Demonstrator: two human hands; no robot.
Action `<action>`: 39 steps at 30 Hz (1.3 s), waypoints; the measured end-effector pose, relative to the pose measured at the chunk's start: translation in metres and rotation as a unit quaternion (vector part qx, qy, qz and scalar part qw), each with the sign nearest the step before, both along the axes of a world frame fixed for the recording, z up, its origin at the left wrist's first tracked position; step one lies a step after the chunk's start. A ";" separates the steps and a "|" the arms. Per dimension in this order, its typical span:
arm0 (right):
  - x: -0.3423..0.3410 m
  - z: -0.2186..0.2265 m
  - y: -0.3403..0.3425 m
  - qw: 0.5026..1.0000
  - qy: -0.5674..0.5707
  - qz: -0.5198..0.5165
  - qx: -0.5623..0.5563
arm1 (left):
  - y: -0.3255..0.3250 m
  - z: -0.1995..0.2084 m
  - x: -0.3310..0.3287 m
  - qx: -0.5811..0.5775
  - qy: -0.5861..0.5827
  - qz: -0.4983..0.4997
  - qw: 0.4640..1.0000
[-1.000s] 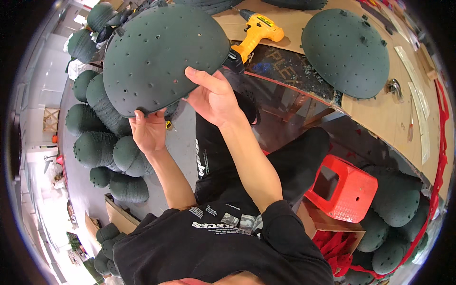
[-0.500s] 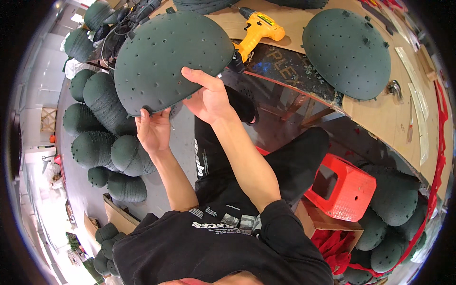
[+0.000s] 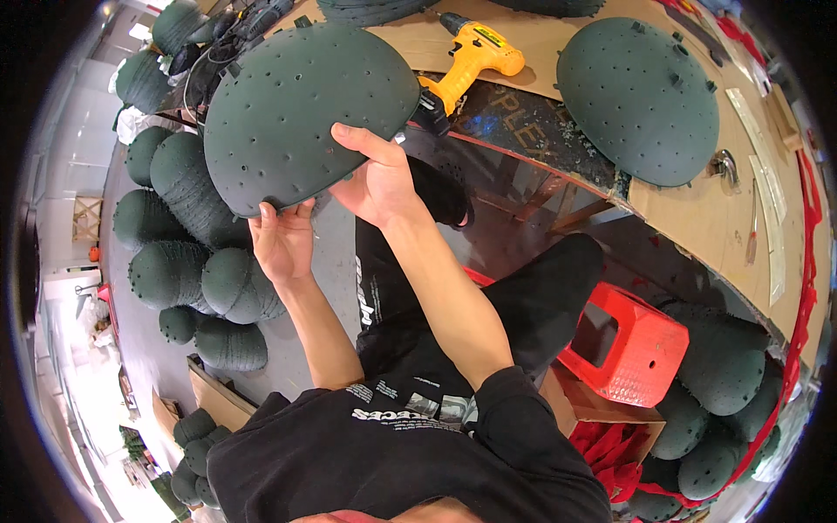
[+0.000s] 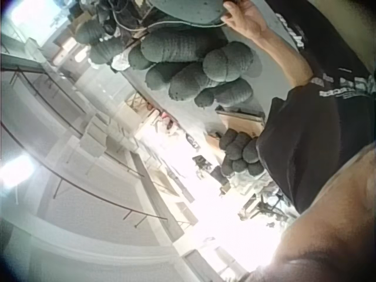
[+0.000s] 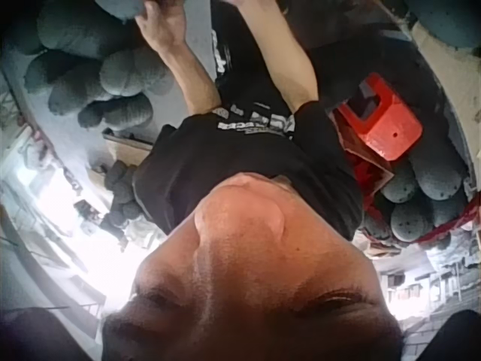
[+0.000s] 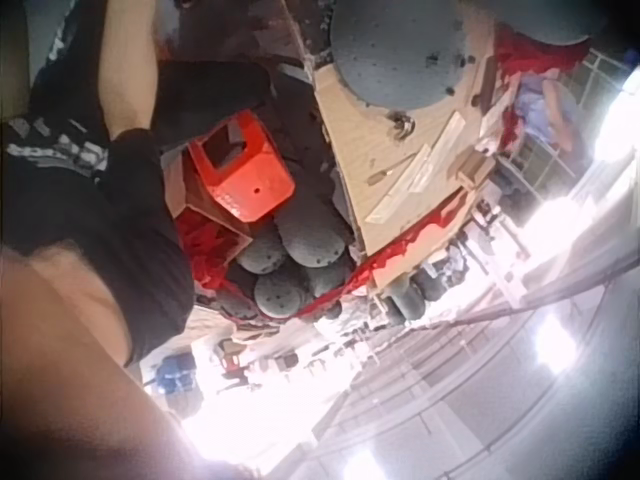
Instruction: Assembling and drilling holes into green semi-spherical foam parts in a workshop.
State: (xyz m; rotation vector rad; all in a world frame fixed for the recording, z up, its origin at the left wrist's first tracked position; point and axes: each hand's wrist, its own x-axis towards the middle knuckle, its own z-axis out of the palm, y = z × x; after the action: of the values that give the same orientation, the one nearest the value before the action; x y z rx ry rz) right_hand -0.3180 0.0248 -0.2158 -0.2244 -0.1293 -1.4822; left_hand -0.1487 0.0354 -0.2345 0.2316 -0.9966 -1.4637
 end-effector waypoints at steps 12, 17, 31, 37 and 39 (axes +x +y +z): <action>-0.007 -0.022 0.002 0.992 0.045 0.011 -0.121 | -0.002 0.003 0.000 0.026 0.039 -0.009 0.999; -0.008 -0.030 0.005 0.982 0.008 0.056 -0.181 | 0.000 0.003 0.003 0.051 0.053 0.015 0.997; -0.014 -0.047 -0.010 0.986 0.082 -0.055 -0.131 | 0.009 0.010 -0.006 0.062 0.078 -0.069 0.993; -0.022 -0.046 -0.007 0.979 0.163 -0.084 -0.090 | 0.004 0.002 -0.003 0.054 0.099 -0.085 0.990; -0.024 -0.049 -0.010 0.975 0.179 -0.091 -0.099 | 0.004 0.001 -0.004 0.056 0.106 -0.090 0.989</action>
State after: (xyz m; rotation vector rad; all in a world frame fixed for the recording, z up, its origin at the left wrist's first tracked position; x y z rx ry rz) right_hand -0.3420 0.0144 -0.2651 -0.6766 0.0367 -1.5852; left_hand -0.1530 0.0393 -0.2332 0.0648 -0.7806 -1.6735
